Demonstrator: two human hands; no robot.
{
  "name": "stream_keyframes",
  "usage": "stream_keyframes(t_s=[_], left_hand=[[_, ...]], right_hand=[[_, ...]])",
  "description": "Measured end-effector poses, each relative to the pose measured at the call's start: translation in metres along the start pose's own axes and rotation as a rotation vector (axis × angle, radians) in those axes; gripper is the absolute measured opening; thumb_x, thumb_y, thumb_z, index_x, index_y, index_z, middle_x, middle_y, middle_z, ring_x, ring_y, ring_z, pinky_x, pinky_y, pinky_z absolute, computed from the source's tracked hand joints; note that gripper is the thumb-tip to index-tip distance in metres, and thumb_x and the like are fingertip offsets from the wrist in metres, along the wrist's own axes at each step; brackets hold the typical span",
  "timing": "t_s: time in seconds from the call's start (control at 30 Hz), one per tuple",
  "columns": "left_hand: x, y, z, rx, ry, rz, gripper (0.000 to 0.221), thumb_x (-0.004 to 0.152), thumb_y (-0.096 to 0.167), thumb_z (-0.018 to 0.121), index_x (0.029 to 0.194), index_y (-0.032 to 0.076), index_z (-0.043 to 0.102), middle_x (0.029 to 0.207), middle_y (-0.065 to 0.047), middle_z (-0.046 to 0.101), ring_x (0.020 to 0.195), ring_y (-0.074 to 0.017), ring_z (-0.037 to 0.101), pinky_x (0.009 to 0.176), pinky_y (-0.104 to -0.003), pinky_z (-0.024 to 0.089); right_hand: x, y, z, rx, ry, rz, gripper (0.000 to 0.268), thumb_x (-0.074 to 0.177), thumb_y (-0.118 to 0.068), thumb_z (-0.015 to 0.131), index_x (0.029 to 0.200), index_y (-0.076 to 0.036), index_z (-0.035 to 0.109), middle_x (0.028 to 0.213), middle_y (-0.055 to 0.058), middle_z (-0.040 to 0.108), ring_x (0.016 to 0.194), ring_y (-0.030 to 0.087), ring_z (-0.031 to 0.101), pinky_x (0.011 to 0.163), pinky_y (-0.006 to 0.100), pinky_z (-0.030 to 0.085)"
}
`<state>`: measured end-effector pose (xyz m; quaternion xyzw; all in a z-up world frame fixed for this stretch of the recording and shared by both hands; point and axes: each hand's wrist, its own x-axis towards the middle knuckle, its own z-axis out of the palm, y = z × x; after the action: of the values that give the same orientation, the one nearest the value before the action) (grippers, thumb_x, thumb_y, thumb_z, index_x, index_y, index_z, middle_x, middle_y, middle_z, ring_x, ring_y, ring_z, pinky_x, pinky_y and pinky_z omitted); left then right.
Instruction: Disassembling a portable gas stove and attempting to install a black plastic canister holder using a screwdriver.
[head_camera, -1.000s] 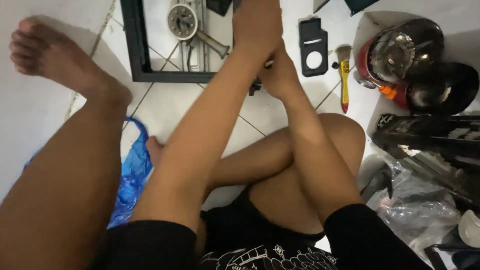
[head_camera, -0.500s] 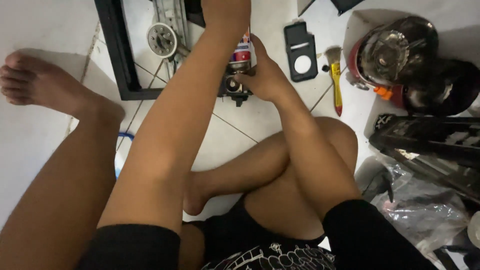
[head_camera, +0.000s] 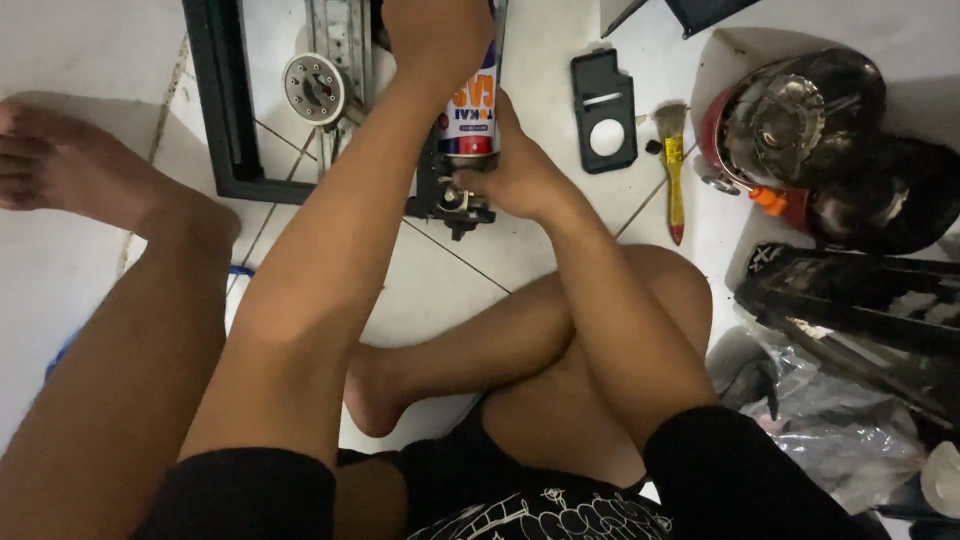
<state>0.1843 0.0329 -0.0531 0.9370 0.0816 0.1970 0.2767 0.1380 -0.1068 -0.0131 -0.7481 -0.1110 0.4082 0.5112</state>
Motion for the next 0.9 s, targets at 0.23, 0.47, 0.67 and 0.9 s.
stream_keyframes(t_s=[0.23,0.47,0.67,0.9], left_hand=[[0.014,0.001,-0.015,-0.052,0.046,-0.023,0.018,0.085,0.020,0.064,0.079,0.004,0.070,0.066,-0.009,0.071,0.051,-0.0266,0.061,0.050,-0.040,0.050],[0.006,-0.001,-0.031,-0.112,0.085,-0.051,0.020,0.086,0.021,0.063,0.078,0.003,0.070,0.063,-0.008,0.070,0.048,-0.0246,0.059,0.049,-0.038,0.049],[-0.031,0.031,-0.080,-0.275,0.189,-0.105,0.007,0.091,0.010,0.063,0.095,0.006,0.067,0.082,-0.005,0.066,0.062,-0.0191,0.057,0.058,-0.032,0.048],[-0.194,0.053,-0.093,-0.388,0.386,-0.517,0.013,0.097,0.001,0.059,0.109,0.004,0.063,0.074,0.000,0.059,0.058,-0.0093,0.046,0.054,-0.024,0.041]], right_hand=[[0.004,0.003,-0.007,-0.048,0.019,-0.062,0.092,0.085,-0.010,0.073,0.158,-0.004,0.017,0.129,0.020,0.067,0.106,0.028,0.074,0.086,0.035,0.061],[-0.010,-0.020,-0.020,-0.084,-0.008,0.117,0.086,0.088,-0.012,0.061,0.163,-0.009,0.020,0.096,0.017,0.077,0.075,0.020,0.073,0.063,0.028,0.053],[-0.012,-0.019,-0.018,-0.156,0.014,0.083,0.080,0.094,-0.022,0.065,0.162,-0.010,0.024,0.079,0.011,0.074,0.060,0.018,0.067,0.051,0.028,0.047],[-0.009,-0.005,-0.014,-0.173,0.055,-0.002,0.079,0.095,-0.020,0.066,0.161,-0.007,0.025,0.083,0.013,0.074,0.064,0.019,0.072,0.058,0.028,0.053]])
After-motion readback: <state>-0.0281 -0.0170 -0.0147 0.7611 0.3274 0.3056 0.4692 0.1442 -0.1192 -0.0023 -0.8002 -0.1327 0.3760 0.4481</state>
